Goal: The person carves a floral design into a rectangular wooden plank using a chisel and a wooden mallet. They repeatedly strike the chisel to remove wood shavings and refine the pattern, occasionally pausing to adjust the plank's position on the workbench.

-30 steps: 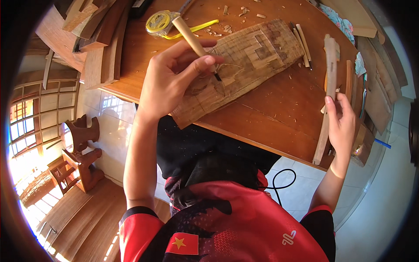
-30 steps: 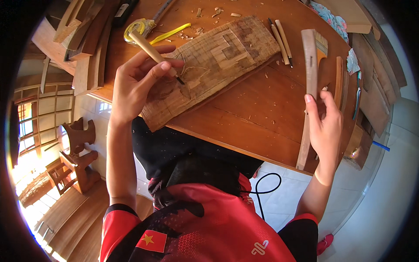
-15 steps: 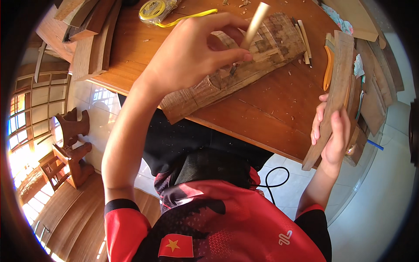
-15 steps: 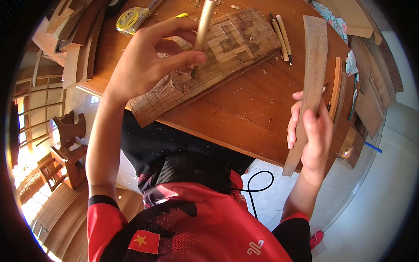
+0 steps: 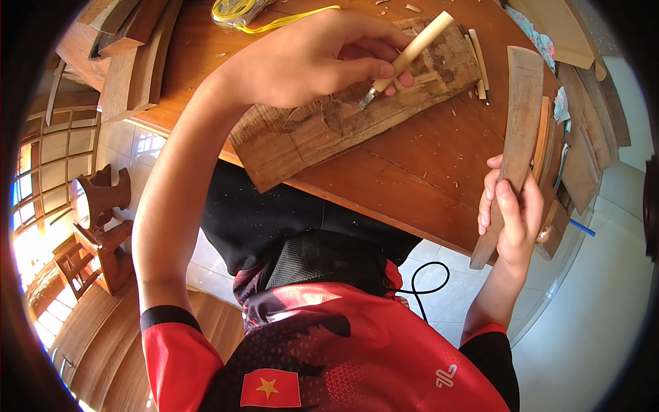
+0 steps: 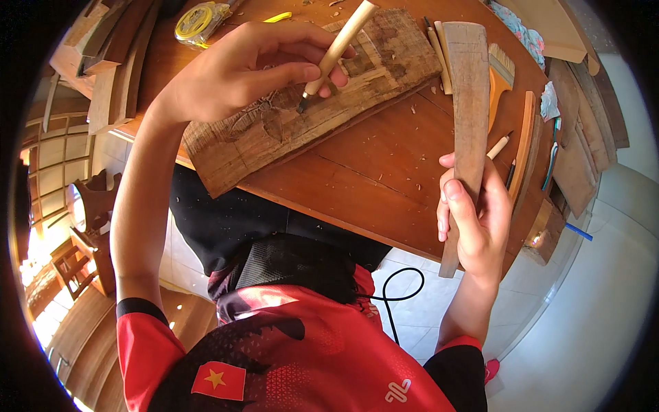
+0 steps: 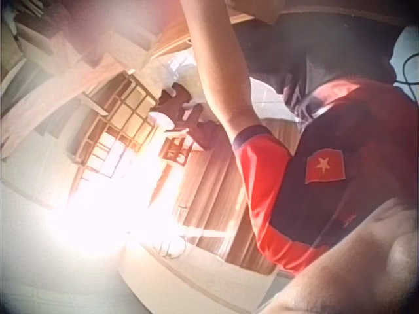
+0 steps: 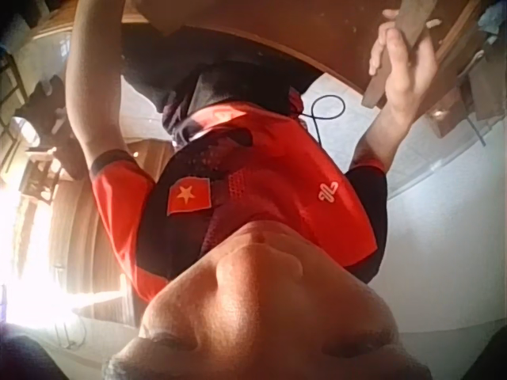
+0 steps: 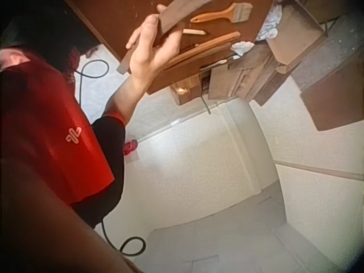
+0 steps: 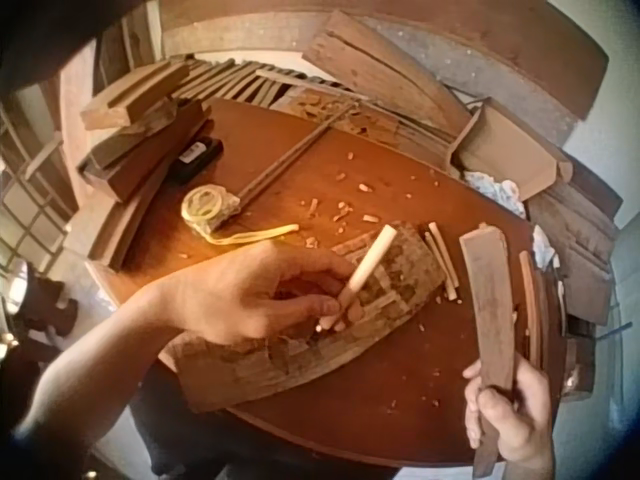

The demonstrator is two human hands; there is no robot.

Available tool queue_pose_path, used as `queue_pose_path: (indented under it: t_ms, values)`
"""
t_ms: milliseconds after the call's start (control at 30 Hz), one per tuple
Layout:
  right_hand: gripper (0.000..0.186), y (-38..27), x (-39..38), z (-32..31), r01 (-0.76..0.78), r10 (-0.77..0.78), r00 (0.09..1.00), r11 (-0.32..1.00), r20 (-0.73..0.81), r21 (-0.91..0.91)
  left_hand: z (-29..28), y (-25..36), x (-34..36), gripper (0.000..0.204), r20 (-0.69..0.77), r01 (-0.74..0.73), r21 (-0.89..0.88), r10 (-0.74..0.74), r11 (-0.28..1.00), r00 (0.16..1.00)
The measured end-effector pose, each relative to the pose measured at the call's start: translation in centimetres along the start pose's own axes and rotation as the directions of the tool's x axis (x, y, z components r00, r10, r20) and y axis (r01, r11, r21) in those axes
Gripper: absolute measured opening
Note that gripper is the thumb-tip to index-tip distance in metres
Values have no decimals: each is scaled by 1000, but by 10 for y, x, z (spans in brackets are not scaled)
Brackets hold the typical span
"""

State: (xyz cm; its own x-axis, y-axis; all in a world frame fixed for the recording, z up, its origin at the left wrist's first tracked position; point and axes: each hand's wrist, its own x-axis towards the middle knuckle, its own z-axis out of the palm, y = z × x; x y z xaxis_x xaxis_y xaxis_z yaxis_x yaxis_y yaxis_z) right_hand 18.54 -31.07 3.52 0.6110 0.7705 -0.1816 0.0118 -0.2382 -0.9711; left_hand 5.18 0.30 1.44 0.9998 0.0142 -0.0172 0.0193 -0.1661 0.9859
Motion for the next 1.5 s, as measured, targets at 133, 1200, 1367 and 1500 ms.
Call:
queue_pose_path:
  t_ms: [133, 1200, 1367, 1500]
  values:
    - [34, -5, 1, 1, 36, -36, 999, 999, 27, -20, 3, 1, -1, 29, 1, 11, -47, -11, 999, 1000]
    - [57, -28, 10, 18, -23, 20, 979, 1000, -202, -12, -25, 18, 15, 26, 375, -215, 196, 130, 957, 918]
    - [59, -26, 10, 22, -99, 90, 979, 994, -185, -45, -27, 18, 15, 26, 364, -219, 237, 122, 947, 923]
    - [59, -23, 13, 26, -191, 176, 979, 969, -105, -157, -30, 15, 18, 27, 394, -179, 187, 93, 966, 915]
